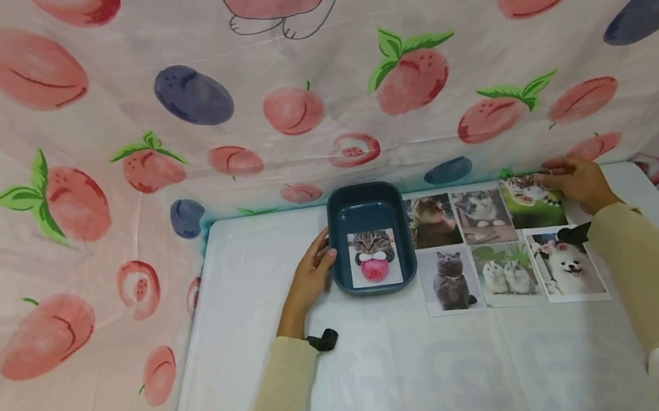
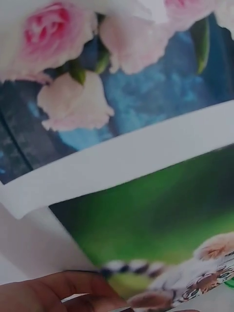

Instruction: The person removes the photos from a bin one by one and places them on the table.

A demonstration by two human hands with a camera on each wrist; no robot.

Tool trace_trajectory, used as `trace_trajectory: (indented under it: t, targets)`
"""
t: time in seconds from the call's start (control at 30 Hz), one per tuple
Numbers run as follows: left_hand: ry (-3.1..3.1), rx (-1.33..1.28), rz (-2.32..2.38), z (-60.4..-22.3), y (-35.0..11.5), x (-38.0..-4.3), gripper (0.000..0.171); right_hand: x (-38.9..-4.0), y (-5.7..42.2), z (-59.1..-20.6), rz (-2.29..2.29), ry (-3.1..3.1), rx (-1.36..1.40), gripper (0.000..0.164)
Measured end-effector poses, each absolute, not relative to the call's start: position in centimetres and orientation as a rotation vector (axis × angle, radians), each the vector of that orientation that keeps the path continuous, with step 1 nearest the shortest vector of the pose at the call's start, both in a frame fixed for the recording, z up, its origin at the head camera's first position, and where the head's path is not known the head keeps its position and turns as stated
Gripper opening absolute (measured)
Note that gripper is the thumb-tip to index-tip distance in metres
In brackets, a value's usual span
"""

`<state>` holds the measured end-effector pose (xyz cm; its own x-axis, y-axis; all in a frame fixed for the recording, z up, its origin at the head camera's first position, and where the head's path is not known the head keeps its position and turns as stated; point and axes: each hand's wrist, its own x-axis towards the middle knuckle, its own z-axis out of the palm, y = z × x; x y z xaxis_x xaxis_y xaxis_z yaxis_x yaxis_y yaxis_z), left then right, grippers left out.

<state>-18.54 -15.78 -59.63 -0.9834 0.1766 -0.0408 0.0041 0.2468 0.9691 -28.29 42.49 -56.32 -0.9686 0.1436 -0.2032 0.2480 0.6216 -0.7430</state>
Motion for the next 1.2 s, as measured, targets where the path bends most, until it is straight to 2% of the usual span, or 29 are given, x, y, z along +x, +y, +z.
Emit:
trace_trajectory:
  t: [0.27, 0.43, 0.67, 0.87, 1.2]
  targets:
    - [2.355, 0.152, 1.842, -59.6, -15.7, -18.5, 0.054, -28.3, 42.6, -54.9, -1.133, 2.84, 0.215, 0.072]
    - [2.341, 0.173, 1.866, -59.5, -15.5, -18.5, 0.054, -28.4, 40.6, -52.5, -1.17, 2.8, 0.119, 0.067]
    - [2.36, 0.151, 1.836, -59.5, -15.6, -18.5, 0.053, -28.6, 33.4, -47.9, -1.331, 2.57, -0.074, 0.062]
    - [2.374, 0.141, 1.816, -59.7, -15.7, -18.4, 0.054, -29.7, 26.6, -47.2, -1.406, 2.417, -0.298, 0.054]
    - [2.378, 0.119, 1.795, -59.7, -15.8, -18.4, 0.054, -29.9, 15.5, -46.8, -1.286, 2.237, -0.508, 0.048]
